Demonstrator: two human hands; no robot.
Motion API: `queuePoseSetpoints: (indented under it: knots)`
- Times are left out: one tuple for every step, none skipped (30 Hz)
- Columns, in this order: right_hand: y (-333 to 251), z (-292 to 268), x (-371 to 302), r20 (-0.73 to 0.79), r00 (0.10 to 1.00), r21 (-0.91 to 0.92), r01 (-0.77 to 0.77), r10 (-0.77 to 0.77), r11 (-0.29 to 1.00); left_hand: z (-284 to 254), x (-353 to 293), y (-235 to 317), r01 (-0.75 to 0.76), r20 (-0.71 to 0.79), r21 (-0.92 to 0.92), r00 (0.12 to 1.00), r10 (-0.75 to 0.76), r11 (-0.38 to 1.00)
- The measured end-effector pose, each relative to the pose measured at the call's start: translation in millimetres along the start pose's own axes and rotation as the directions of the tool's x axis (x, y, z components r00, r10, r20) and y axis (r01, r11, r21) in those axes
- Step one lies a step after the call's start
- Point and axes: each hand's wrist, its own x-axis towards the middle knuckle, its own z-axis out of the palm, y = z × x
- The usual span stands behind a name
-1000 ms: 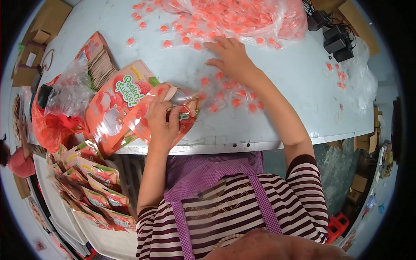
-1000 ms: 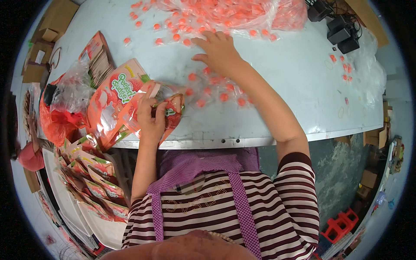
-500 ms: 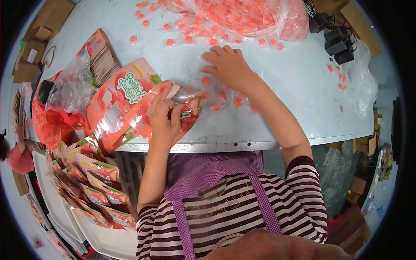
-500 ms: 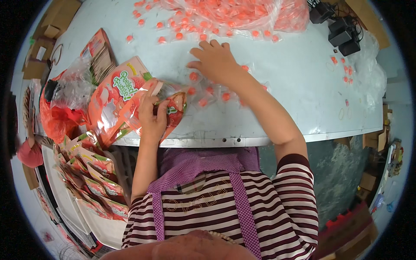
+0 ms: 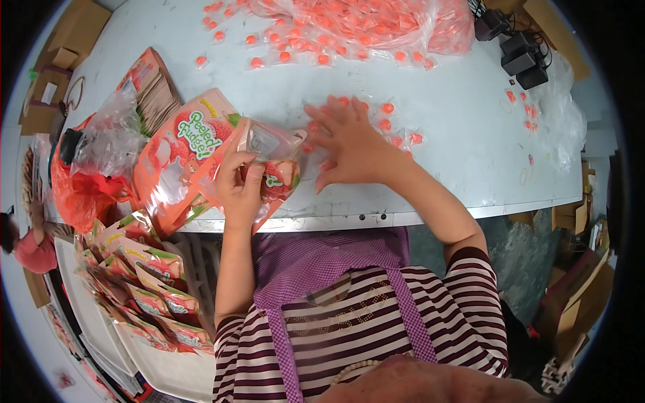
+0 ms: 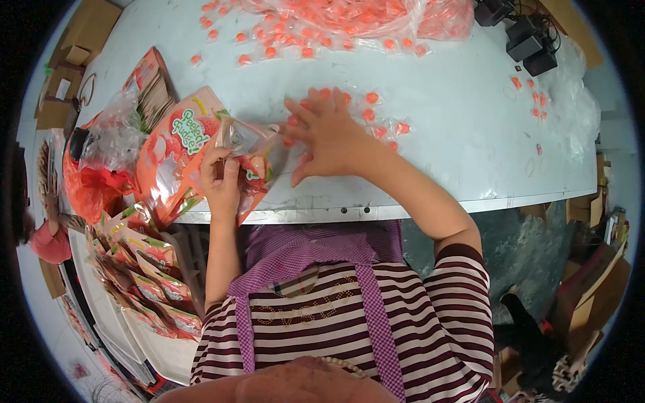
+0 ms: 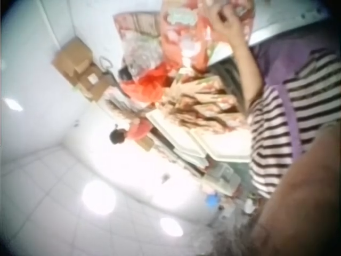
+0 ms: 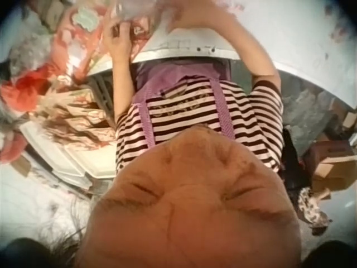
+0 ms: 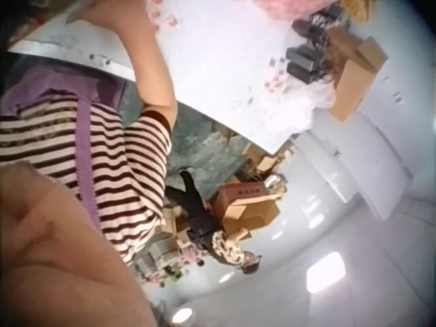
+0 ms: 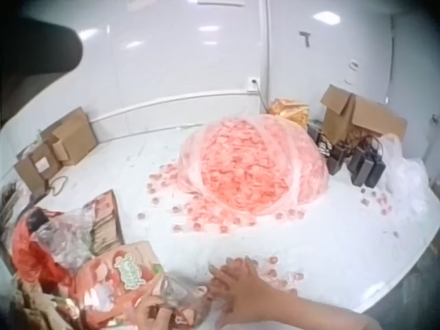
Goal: Placing pink heart-shaped candies into small individual pouches, sealing them, and organizing them in a tray.
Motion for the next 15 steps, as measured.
queuePoseSetpoints:
  knots:
    - [-1,4,0,0.007,1.0,-0.014,-0.006,0.006,1.0,-1,0,0,0.015,0.007,-0.024,1.0,-0.015,1.0]
    - [-3,9,0,-0.052,0.999,-0.019,0.013,-0.014,1.0,-1,0,-1,-0.012,0.013,-0.046,1.0,0.012,0.999]
    - [-4,13,1,-0.083,0.996,-0.02,0.028,-0.03,0.999,-2,0,-1,-0.02,0.013,-0.054,1.0,0.021,0.998]
    - [-3,17,0,-0.164,0.985,-0.034,0.046,-0.051,0.998,-1,1,-1,-0.053,0.02,-0.066,0.998,0.054,0.996]
    - [-2,21,0,-0.217,0.974,-0.044,0.06,-0.068,0.997,-1,2,0,-0.069,0.023,-0.064,0.997,0.071,0.996]
    - [-1,24,0,-0.256,0.964,-0.055,0.065,-0.077,0.996,0,3,1,-0.108,0.017,-0.073,0.994,0.109,0.992]
    - [0,27,-1,-0.303,0.949,-0.072,0.072,-0.09,0.995,2,4,3,-0.109,0.016,-0.071,0.994,0.111,0.991]
    - [0,30,-3,-0.336,0.937,-0.086,0.069,-0.094,0.994,4,6,5,-0.132,0.009,-0.079,0.991,0.133,0.988]
    - [0,33,-4,-0.366,0.926,-0.101,0.059,-0.092,0.993,6,8,8,-0.156,0.009,-0.089,0.987,0.158,0.984]
    - [1,35,-7,-0.376,0.921,-0.125,0.063,-0.106,0.99,7,10,12,-0.164,0.023,-0.045,0.986,0.166,0.985]
    - [2,37,-9,-0.381,0.917,-0.148,0.065,-0.117,0.987,8,11,16,-0.173,0.043,-0.002,0.984,0.173,0.985]
    - [3,39,-11,-0.39,0.91,-0.168,0.079,-0.14,0.983,8,13,22,-0.204,0.068,0.031,0.977,0.201,0.979]
    - [5,40,-12,-0.412,0.901,-0.144,0.081,-0.135,0.986,8,15,27,-0.23,0.1,0.128,0.971,0.218,0.965]
    - [8,41,-12,-0.441,0.886,-0.12,0.098,-0.142,0.988,8,17,32,-0.28,0.138,0.212,0.957,0.255,0.936]
    - [11,41,-12,-0.463,0.874,-0.098,0.113,-0.146,0.989,8,18,37,-0.309,0.174,0.303,0.948,0.266,0.902]
